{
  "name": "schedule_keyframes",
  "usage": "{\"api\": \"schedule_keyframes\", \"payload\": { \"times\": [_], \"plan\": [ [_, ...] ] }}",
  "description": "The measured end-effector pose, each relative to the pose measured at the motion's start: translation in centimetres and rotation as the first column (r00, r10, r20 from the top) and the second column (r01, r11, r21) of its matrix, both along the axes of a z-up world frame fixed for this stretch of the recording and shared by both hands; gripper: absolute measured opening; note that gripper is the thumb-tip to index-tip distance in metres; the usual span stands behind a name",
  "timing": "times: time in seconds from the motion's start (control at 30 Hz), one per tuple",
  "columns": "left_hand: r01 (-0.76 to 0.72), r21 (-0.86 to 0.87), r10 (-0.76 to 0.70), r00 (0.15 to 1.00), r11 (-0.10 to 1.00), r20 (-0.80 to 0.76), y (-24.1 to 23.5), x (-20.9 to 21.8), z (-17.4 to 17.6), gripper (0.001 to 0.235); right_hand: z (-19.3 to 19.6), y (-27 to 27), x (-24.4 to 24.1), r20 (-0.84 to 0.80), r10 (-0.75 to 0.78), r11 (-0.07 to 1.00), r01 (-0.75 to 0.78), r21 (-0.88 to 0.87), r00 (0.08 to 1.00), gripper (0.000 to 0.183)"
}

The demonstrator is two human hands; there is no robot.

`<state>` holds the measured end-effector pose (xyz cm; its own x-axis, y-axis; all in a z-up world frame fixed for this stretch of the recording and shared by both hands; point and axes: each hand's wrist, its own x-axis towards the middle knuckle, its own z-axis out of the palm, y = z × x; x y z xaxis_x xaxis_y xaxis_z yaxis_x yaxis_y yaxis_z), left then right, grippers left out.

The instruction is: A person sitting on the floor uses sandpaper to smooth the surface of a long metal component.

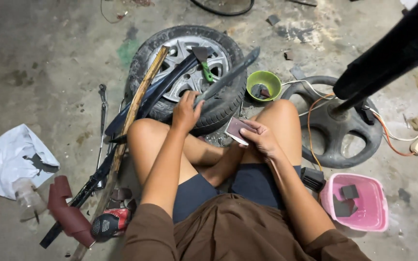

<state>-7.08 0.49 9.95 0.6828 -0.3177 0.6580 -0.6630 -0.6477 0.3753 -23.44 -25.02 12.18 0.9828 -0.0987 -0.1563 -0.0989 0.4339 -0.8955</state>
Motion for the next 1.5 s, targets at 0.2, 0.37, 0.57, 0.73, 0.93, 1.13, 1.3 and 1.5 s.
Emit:
{"api": "schedule_keyframes", "payload": {
  "times": [0.2,0.37,0.57,0.73,0.93,1.13,1.3,1.5],
  "plan": [
    [0.061,-0.127,-0.052,0.996,0.99,0.075,-0.3,-1.7,7.7,0.027,7.8,-0.3,-5.4,0.086,-0.028,0.998,0.033,-0.054,0.996,0.044],
    [0.001,-0.255,0.006,1.0,0.967,0.029,-0.4,-2.5,16.6,0.031,13.6,-2.4,-7.7,0.221,0.052,0.984,-0.013,-0.176,0.974,0.041],
    [0.269,-0.439,-0.234,0.963,0.857,0.133,1.8,-1.7,25.5,0.034,18.3,-4.1,-10.7,0.35,0.324,0.942,-0.264,-0.209,0.879,0.043],
    [0.314,-0.469,-0.262,0.949,0.826,0.175,5.2,-0.8,29.7,0.021,21.5,-3.3,-11.5,0.337,0.379,0.906,-0.273,-0.322,0.862,0.061],
    [0.213,-0.219,-0.217,0.976,0.952,0.005,7.1,-3.0,33.7,0.014,23.2,-3.6,-8.2,0.33,0.375,0.902,-0.259,-0.347,0.866,0.052],
    [0.025,0.08,0.004,0.941,0.996,-0.338,5.2,-4.3,34.0,0.053,23.2,-4.0,-4.0,0.274,0.112,0.963,-0.037,-0.267,0.955,0.03],
    [0.101,0.177,0.024,0.805,0.979,-0.593,3.4,-1.7,31.1,0.056,23.6,-4.4,-1.0,0.44,0.071,0.842,0.183,-0.508,0.895,0.024],
    [0.233,0.12,-0.06,0.644,0.965,-0.763,1.0,4.6,23.6,0.044,24.4,-6.3,4.3,0.534,0.151,0.609,0.347,-0.713,0.832,0.022]
  ]
}}
